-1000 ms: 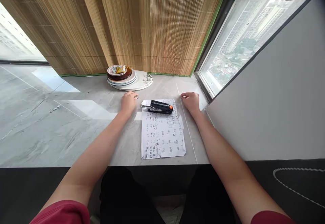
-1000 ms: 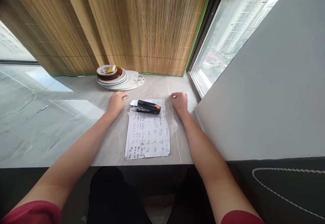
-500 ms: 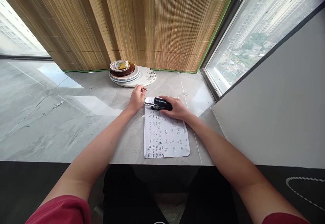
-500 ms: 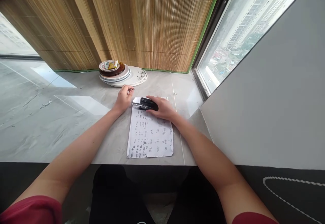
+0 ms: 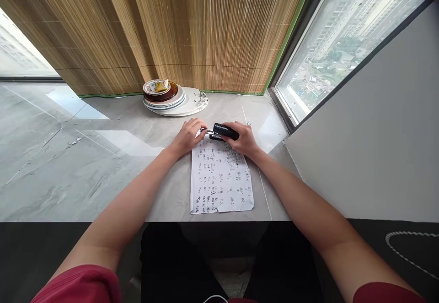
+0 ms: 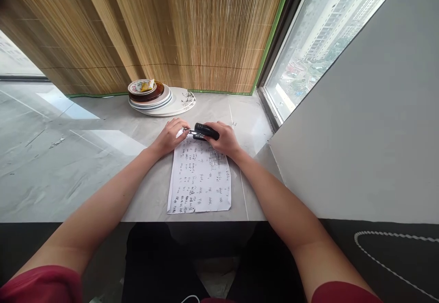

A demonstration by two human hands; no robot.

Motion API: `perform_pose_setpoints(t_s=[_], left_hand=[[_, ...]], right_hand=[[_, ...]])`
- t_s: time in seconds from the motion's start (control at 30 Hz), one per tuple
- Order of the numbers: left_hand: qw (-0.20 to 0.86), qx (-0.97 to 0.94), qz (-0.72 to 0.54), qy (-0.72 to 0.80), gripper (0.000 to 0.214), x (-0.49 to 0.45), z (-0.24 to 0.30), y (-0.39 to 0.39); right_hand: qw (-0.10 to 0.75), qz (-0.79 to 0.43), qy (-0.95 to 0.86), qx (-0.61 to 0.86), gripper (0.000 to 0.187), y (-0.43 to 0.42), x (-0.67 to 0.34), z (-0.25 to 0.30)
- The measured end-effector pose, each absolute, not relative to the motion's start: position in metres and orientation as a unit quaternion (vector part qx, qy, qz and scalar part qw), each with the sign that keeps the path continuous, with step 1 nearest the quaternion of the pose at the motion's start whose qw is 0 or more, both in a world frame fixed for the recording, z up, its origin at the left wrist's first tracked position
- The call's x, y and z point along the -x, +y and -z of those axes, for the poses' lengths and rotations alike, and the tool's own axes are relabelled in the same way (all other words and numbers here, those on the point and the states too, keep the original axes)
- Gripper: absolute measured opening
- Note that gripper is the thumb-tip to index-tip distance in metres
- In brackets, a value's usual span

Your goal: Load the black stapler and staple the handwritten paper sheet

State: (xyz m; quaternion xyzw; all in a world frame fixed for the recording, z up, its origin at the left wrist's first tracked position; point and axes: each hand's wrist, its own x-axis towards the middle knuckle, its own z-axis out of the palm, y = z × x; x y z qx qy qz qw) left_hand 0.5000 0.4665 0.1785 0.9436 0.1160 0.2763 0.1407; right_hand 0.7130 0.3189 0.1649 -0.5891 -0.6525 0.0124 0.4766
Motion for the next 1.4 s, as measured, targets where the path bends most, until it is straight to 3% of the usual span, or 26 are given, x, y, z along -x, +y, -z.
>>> perform_pose_setpoints(t_s=[0.33,0.67,0.9,1.4], left_hand=[[0.182,-0.954,-0.228,0.070,0.017,-0.501,-0.174,0.467],[0.228,-0.916,-0.330,0.005,0.019,-0.497,-0.174,0.473],[0.246,-0.919,-0.307,-0.014,0.018,-0.495,-0.180,0.470],[0.279,-0.907,-0.307,0.074,0.017,-0.506,-0.177,0.453]], right_hand=[[0.478,-0.055,-0.663,0.574,0.032,0.317,-0.714,-0.163],[0.520,-0.109,-0.635,0.561,0.038,0.314,-0.730,-0.169],[0.518,-0.202,-0.634,0.538,0.040,0.307,-0.748,-0.179],[0.495,-0.208,-0.661,0.525,0.037,0.304,-0.713,-0.187]])
